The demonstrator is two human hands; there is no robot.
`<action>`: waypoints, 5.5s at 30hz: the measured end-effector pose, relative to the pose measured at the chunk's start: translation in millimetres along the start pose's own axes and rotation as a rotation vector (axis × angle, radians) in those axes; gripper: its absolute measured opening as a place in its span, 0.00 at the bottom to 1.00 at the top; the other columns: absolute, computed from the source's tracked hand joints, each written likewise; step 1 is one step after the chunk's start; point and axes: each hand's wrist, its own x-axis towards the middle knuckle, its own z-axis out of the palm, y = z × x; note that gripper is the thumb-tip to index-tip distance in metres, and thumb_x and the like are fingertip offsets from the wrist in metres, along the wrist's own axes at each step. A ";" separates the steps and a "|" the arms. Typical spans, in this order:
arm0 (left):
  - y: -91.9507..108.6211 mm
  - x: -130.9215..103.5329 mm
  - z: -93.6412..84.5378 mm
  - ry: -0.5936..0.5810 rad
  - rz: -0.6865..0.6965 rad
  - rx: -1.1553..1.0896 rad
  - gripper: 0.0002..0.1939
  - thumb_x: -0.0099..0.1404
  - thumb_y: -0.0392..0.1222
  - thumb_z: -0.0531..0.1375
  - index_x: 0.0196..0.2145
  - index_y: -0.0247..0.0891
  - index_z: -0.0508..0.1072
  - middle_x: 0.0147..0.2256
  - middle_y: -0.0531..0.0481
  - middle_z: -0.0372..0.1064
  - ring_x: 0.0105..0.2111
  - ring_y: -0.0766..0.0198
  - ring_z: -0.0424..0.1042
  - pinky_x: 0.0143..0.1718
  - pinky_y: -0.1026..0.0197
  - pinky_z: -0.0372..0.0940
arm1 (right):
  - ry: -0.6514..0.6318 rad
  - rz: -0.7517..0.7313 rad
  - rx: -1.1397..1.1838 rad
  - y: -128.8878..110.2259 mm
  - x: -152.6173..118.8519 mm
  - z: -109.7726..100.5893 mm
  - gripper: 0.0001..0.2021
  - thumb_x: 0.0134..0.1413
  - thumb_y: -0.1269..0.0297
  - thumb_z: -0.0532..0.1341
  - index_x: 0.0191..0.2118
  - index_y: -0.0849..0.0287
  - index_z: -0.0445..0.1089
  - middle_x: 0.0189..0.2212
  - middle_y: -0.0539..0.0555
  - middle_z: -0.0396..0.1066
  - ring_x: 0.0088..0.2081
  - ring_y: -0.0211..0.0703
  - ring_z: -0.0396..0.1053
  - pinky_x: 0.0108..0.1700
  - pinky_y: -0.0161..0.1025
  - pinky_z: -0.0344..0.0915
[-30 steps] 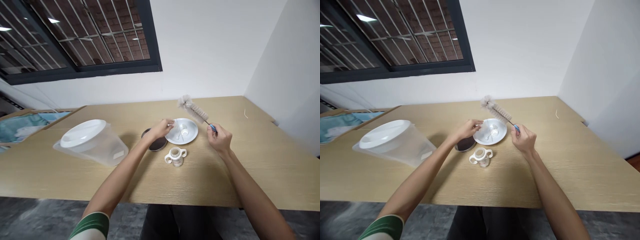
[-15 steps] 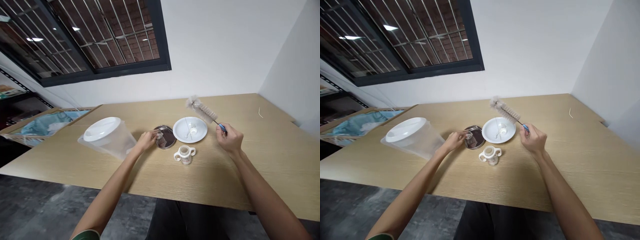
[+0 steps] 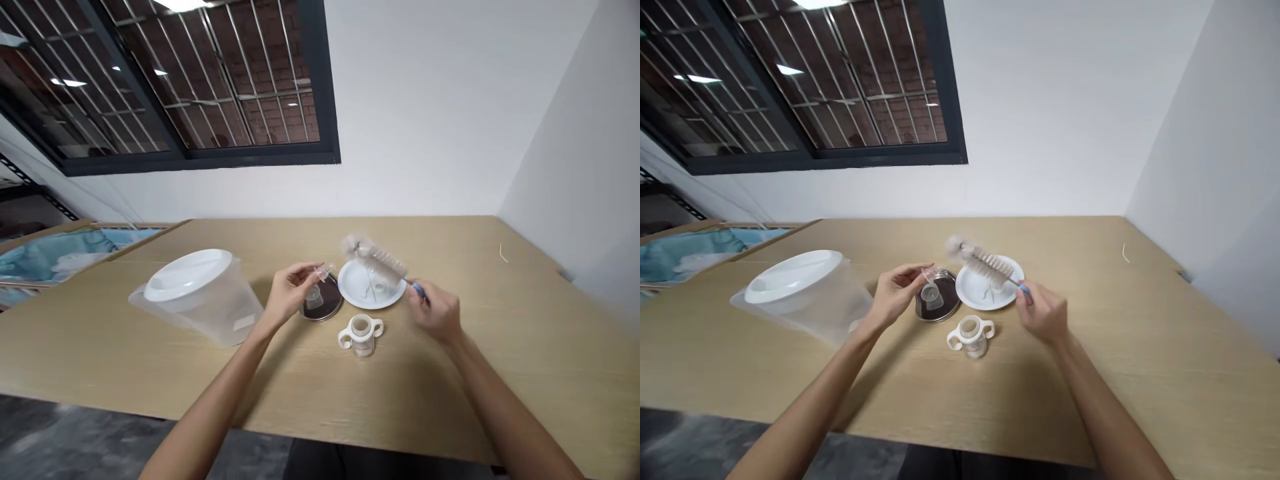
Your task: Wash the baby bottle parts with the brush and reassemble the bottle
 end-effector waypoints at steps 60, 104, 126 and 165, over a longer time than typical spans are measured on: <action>-18.8 -3.4 25.0 0.294 -0.137 -0.449 0.24 0.44 0.55 0.76 0.27 0.36 0.72 0.23 0.49 0.76 0.22 0.65 0.74 0.26 0.64 0.68 | -0.111 -0.108 0.088 -9.4 -4.5 -2.9 0.09 0.61 0.73 0.61 0.47 0.63 0.71 0.30 0.54 0.76 0.22 0.30 0.66 0.27 0.30 0.63; -17.0 -3.8 21.3 0.400 0.007 -0.150 0.10 0.48 0.46 0.70 0.25 0.37 0.78 0.25 0.48 0.77 0.24 0.64 0.74 0.26 0.65 0.70 | -0.207 -0.158 0.136 -18.1 -3.2 -2.4 0.10 0.61 0.72 0.60 0.47 0.65 0.72 0.21 0.48 0.69 0.21 0.31 0.63 0.27 0.31 0.58; -18.2 -9.1 23.8 0.405 0.083 -0.096 0.08 0.52 0.45 0.67 0.27 0.38 0.77 0.29 0.47 0.78 0.31 0.61 0.76 0.35 0.61 0.72 | -0.305 -0.109 0.155 -20.8 -3.5 -2.1 0.10 0.65 0.70 0.56 0.48 0.63 0.72 0.25 0.50 0.73 0.22 0.31 0.64 0.27 0.31 0.58; -26.3 -9.8 25.5 0.312 0.218 -0.070 0.06 0.57 0.42 0.66 0.30 0.37 0.78 0.29 0.49 0.77 0.29 0.64 0.75 0.33 0.63 0.70 | -0.232 -0.153 0.119 -17.8 1.4 -5.1 0.09 0.62 0.72 0.60 0.47 0.65 0.72 0.21 0.46 0.67 0.21 0.29 0.61 0.27 0.30 0.58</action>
